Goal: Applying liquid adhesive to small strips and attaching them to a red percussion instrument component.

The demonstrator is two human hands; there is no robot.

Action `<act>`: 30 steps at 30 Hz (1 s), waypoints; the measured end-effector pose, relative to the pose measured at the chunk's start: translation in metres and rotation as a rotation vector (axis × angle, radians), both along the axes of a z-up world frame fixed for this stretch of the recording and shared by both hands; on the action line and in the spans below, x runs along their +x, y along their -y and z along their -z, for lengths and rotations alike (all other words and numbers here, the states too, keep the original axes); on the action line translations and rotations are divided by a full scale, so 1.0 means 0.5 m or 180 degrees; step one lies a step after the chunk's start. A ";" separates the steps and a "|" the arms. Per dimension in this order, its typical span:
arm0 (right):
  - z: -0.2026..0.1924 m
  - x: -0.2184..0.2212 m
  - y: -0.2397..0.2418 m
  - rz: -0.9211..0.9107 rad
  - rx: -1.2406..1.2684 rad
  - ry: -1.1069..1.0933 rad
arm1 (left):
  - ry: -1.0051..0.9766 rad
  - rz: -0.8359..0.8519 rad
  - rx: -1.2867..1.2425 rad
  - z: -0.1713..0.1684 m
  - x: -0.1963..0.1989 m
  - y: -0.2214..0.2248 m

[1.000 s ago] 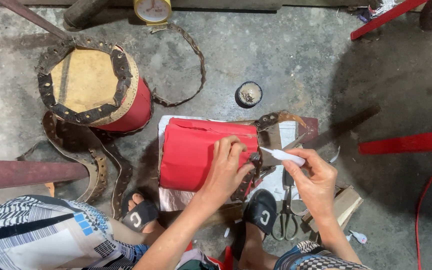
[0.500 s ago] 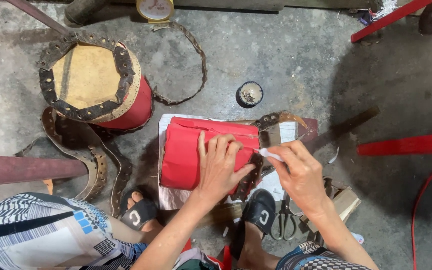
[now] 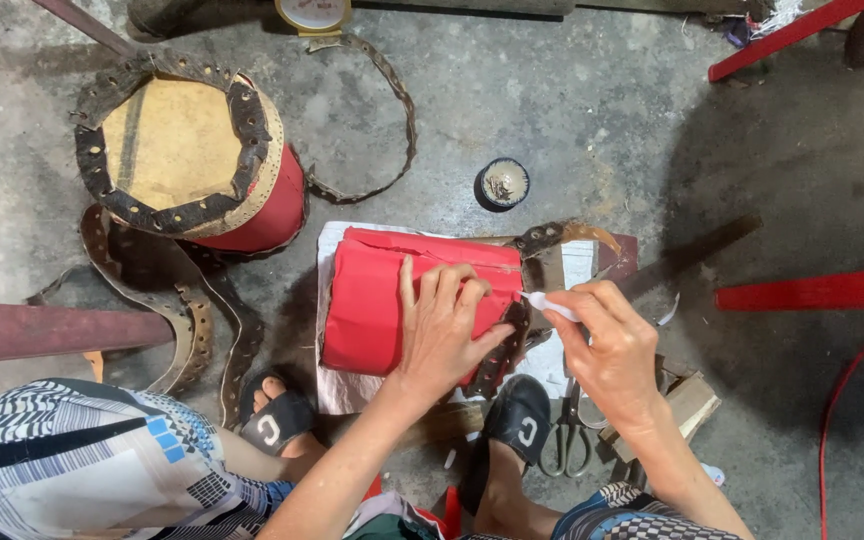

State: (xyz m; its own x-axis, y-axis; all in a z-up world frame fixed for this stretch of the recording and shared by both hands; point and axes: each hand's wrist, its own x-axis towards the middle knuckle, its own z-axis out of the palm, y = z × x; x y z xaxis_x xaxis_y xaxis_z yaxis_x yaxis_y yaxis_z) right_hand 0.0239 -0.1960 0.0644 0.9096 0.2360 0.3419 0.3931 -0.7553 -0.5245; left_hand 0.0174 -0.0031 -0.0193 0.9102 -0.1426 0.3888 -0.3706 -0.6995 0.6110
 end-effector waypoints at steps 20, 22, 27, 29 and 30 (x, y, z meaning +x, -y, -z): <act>0.013 0.006 0.003 0.0086 0.0245 0.0042 | 0.0014 0.0054 0.0035 0.004 0.011 0.000; 0.023 0.006 0.012 0.0358 0.0488 -0.0179 | 0.0035 0.0062 0.0025 0.003 0.015 0.000; 0.088 -0.003 0.066 0.1055 0.1837 -0.0887 | 0.0028 0.0085 0.0020 0.000 0.033 0.001; 0.107 -0.012 0.069 0.1365 0.2602 -0.1245 | 0.0021 0.0114 0.0016 -0.002 0.041 0.004; 0.100 -0.015 0.059 0.1545 0.3277 -0.1612 | -0.0006 0.0104 0.0022 -0.002 0.046 0.005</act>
State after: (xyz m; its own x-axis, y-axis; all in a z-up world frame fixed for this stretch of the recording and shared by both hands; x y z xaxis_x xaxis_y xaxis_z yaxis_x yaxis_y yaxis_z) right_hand 0.0162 -0.2256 0.0147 0.9112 -0.3305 -0.2458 -0.2304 0.0857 -0.9693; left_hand 0.0405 -0.0055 -0.0182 0.9057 -0.1750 0.3860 -0.3922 -0.6912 0.6069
